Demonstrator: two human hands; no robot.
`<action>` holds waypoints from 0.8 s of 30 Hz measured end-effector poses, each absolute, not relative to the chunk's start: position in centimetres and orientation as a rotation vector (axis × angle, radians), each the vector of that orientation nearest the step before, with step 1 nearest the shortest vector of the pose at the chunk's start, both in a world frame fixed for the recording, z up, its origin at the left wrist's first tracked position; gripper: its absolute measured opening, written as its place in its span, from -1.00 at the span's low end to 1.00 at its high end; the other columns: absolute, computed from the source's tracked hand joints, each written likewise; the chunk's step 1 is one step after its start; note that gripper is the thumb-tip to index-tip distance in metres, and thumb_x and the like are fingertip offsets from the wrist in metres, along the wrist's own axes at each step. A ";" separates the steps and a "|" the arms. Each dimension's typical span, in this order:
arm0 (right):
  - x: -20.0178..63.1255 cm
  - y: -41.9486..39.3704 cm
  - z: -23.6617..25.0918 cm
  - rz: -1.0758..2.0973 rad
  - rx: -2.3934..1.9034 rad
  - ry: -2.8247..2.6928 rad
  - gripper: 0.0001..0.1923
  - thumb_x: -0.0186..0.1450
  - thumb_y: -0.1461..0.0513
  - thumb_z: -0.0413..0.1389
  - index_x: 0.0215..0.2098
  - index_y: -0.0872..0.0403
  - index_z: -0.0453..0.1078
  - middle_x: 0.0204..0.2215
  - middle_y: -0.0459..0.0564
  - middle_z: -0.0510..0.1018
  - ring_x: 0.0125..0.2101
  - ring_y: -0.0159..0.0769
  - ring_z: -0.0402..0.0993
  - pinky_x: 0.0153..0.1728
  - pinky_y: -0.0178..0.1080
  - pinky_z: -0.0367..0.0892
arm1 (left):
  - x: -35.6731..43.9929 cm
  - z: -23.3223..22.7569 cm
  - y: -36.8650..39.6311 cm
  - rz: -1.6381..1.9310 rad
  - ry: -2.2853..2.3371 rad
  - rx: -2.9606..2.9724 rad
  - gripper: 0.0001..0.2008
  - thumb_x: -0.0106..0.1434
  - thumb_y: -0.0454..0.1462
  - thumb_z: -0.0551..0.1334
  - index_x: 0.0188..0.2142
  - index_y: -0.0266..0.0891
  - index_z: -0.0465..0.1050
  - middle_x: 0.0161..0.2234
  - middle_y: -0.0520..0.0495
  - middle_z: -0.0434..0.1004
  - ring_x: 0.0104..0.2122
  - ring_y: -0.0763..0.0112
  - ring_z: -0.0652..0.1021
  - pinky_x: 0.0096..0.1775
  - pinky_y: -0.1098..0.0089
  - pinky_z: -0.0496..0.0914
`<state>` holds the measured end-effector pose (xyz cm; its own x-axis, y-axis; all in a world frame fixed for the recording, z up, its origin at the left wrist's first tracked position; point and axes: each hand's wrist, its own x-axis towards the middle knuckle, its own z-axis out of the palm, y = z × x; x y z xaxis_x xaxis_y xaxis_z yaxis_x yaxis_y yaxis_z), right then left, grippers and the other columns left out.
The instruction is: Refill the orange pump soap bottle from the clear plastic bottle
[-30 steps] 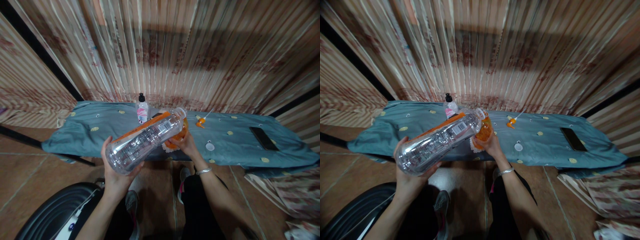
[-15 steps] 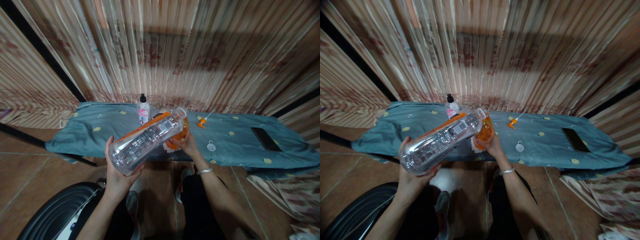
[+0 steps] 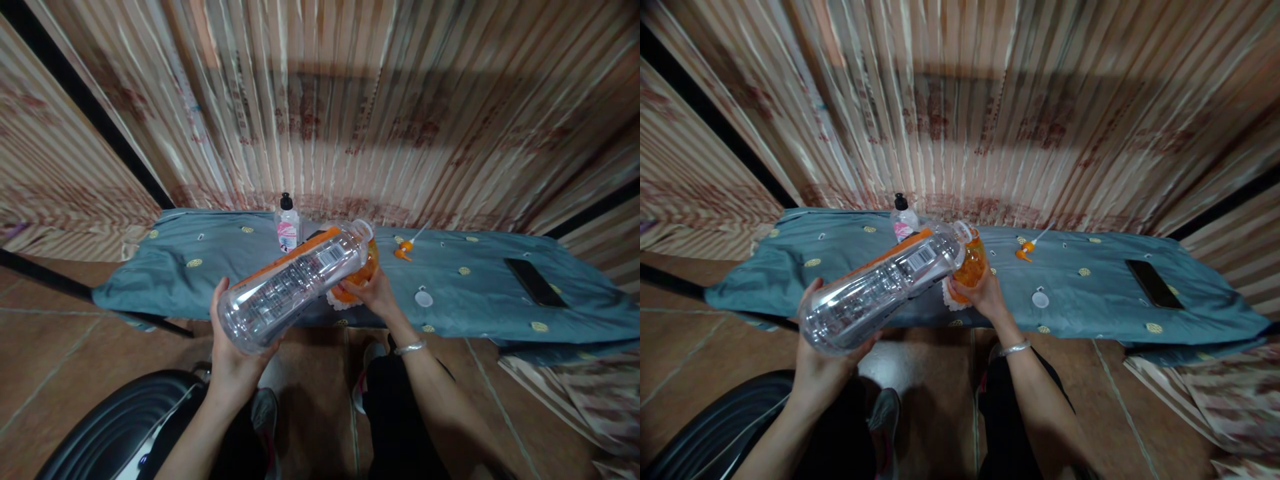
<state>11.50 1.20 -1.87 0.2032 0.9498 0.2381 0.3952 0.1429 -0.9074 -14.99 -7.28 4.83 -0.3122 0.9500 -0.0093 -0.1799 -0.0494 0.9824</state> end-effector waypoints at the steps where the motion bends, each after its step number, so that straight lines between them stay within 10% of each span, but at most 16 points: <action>1: 11.5 1.2 -1.7 0.675 -1.437 -1.371 -0.23 -0.03 0.00 0.42 0.09 0.02 0.33 -0.01 0.11 0.61 -0.02 0.05 0.57 0.05 0.08 0.45 | -15.1 4.9 -7.2 1.516 1.266 0.893 0.15 -0.24 -0.25 0.56 0.30 0.16 0.05 0.05 -0.12 0.48 -0.22 0.13 0.62 -0.41 0.26 0.58; 24: 11.5 1.0 -1.2 0.659 -1.493 -1.390 -0.24 -0.04 -0.03 0.38 0.06 0.02 0.33 -0.03 0.12 0.62 -0.02 0.07 0.56 0.00 0.06 0.45 | -14.3 7.0 -7.5 1.447 1.219 0.578 -0.06 -0.10 -0.09 0.52 0.24 0.18 0.12 0.07 -0.10 0.42 -0.31 0.21 0.60 -0.49 0.23 0.57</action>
<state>11.50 1.03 -1.24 0.2061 0.9547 0.2145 0.4377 0.1061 -0.8928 -14.29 -7.49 7.03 -0.2770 0.9228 -0.2676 -0.4202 0.1341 0.8975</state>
